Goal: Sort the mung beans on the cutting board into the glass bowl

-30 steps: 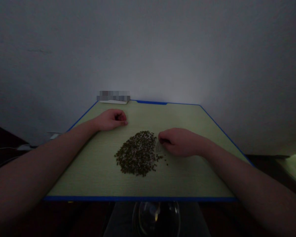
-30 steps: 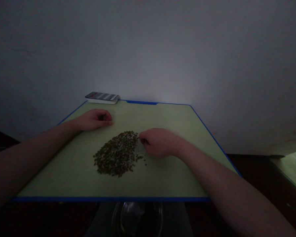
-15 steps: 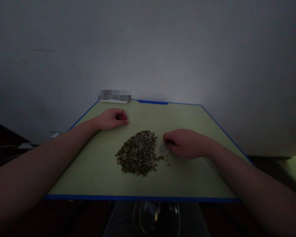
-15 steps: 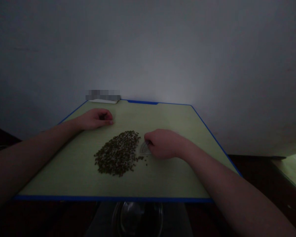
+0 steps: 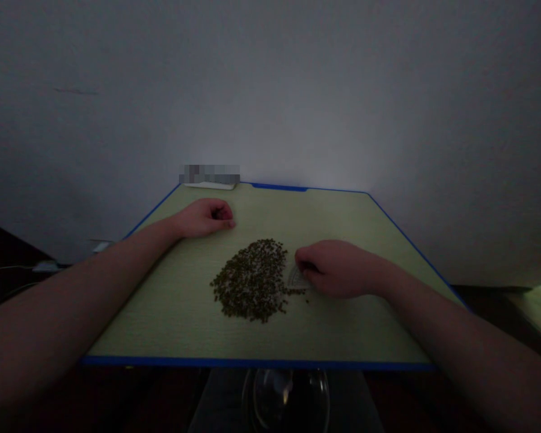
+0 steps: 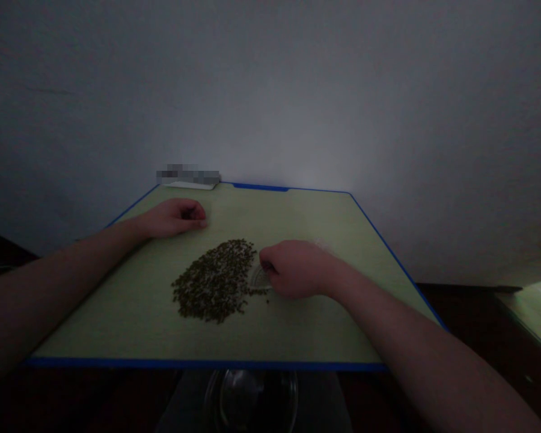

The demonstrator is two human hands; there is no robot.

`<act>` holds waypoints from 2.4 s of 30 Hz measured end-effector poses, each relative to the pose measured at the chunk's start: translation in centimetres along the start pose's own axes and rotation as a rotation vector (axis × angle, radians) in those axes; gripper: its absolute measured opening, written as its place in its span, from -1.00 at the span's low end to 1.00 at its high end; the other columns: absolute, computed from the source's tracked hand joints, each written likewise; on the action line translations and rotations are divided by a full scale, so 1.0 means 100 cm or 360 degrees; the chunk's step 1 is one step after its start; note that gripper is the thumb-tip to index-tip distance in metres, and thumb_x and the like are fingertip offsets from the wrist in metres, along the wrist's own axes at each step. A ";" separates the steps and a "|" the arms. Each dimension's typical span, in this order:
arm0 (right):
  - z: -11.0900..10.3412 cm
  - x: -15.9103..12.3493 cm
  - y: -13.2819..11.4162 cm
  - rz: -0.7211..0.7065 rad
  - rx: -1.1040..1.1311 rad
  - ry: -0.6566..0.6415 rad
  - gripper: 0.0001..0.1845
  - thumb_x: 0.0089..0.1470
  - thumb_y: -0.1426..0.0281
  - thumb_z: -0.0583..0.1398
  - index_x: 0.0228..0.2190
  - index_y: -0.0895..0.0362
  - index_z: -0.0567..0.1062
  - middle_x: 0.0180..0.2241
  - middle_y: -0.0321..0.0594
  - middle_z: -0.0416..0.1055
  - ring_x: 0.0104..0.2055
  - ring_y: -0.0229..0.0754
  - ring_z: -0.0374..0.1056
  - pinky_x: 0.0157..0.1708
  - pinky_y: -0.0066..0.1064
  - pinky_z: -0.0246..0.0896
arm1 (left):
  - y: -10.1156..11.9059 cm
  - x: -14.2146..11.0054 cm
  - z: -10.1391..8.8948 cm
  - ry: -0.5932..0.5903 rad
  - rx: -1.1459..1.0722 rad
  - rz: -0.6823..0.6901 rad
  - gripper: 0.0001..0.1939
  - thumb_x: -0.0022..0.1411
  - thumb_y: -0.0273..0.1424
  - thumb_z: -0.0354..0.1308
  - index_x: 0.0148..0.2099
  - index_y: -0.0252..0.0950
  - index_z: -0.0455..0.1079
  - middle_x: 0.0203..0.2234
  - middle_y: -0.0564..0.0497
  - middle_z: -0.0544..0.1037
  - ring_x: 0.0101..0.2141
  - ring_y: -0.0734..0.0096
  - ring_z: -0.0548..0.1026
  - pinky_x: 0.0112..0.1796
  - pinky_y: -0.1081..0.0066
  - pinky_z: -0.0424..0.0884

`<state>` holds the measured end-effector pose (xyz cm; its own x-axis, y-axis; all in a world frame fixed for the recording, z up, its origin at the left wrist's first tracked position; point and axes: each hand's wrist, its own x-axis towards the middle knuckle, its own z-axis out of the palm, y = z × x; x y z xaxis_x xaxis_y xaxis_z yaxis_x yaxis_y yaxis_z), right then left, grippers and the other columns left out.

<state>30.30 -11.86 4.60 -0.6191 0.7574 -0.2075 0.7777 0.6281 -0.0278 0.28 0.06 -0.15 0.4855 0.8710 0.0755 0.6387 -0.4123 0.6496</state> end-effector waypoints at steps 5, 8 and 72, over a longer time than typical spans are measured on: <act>0.000 0.001 -0.002 0.0043 0.0011 0.0048 -0.78 0.07 0.37 0.01 -0.36 0.12 0.44 -0.38 -0.14 0.47 -0.41 -0.18 0.30 -0.50 -0.37 -0.08 | -0.001 0.000 0.000 0.0010 0.0005 0.0003 -0.69 -0.03 -0.15 0.20 -0.39 -0.31 0.33 -0.60 0.10 0.35 -0.56 0.53 0.27 -0.54 0.49 0.20; 0.000 0.002 -0.002 0.0003 0.0044 0.0058 -0.79 0.06 0.37 0.01 -0.38 0.12 0.44 -0.39 -0.14 0.47 -0.42 -0.19 0.29 -0.51 -0.38 -0.09 | -0.001 0.000 0.000 0.0016 0.0030 0.0003 -0.68 -0.02 -0.14 0.19 -0.39 -0.30 0.33 -0.59 0.09 0.35 -0.56 0.52 0.28 -0.53 0.49 0.20; -0.003 -0.008 -0.017 -0.0132 0.0062 -0.0026 -0.81 0.06 0.39 0.02 -0.39 0.12 0.42 -0.38 -0.15 0.47 -0.40 -0.16 0.33 -0.48 -0.37 -0.02 | 0.003 0.002 0.001 0.0014 -0.0013 -0.0038 -0.69 -0.04 -0.15 0.20 -0.38 -0.31 0.34 -0.61 0.11 0.34 -0.57 0.54 0.26 -0.53 0.49 0.19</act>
<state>29.46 -13.52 5.15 -0.6799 0.7000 -0.2186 0.7277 0.6808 -0.0833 0.60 0.09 -0.02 0.4651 0.8828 0.0666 0.6450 -0.3894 0.6575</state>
